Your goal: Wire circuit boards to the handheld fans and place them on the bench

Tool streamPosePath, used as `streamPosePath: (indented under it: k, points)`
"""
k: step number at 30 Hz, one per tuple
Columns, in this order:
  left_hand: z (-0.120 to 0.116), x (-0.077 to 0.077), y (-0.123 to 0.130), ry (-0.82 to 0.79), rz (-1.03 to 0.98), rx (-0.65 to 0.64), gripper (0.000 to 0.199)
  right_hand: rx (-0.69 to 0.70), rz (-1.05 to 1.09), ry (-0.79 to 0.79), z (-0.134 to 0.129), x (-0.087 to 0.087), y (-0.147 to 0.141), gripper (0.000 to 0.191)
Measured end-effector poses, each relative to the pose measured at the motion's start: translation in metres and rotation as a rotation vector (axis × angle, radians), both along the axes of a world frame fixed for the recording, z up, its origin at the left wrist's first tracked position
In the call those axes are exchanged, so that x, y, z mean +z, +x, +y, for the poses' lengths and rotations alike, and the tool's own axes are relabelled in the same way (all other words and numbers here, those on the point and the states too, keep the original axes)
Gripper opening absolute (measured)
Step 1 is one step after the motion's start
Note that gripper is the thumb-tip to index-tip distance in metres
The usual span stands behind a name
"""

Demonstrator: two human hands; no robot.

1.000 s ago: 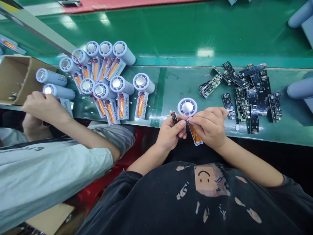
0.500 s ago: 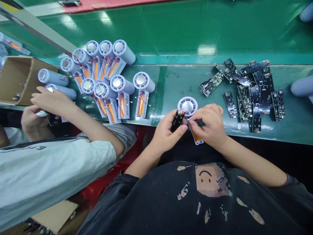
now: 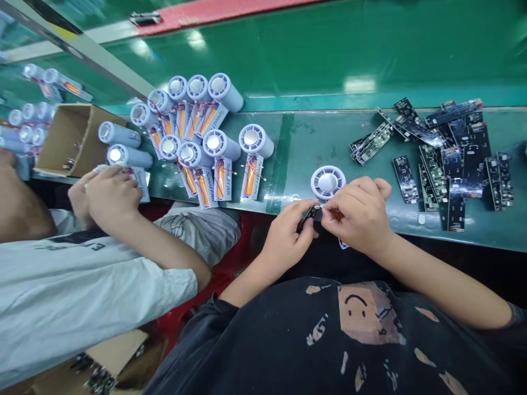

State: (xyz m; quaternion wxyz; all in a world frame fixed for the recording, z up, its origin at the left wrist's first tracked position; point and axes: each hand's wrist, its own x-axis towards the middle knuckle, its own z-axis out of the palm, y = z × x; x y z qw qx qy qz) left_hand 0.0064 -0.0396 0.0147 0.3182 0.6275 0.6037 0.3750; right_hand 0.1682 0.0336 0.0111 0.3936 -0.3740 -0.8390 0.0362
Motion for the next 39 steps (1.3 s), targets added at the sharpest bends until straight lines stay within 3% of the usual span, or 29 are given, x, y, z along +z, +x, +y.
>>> streamPosePath:
  k: [14, 22, 27, 30, 34, 37, 39]
  points:
    - [0.006, -0.001, -0.001, 0.219, 0.225, -0.021, 0.037, 0.023, -0.065, 0.047, 0.001, -0.002, -0.001, 0.026]
    - [0.005, -0.004, 0.000, 0.228, 0.123, -0.033, 0.034, 0.116, -0.063, -0.018, 0.001, -0.003, 0.005, 0.028]
    - [0.005, -0.011, 0.000, 0.118, -0.126, -0.025, 0.031, 0.177, 0.003, -0.081, 0.004, -0.003, 0.019, 0.014]
    - [0.003, -0.014, -0.002, 0.039, -0.216, 0.006, 0.034, 0.247, 0.077, -0.205, 0.008, 0.002, 0.035, 0.034]
    - [0.002, -0.017, -0.003, 0.010, -0.254, 0.012, 0.039, 0.318, 0.092, -0.519, 0.012, 0.005, 0.050, 0.010]
    - [0.003, -0.019, -0.002, 0.077, -0.268, -0.016, 0.039, 0.259, 0.340, -0.757, 0.013, 0.003, 0.052, 0.010]
    - [0.003, -0.020, -0.001, 0.120, -0.266, -0.048, 0.041, 0.249, 0.458, -0.835, 0.013, 0.003, 0.051, 0.012]
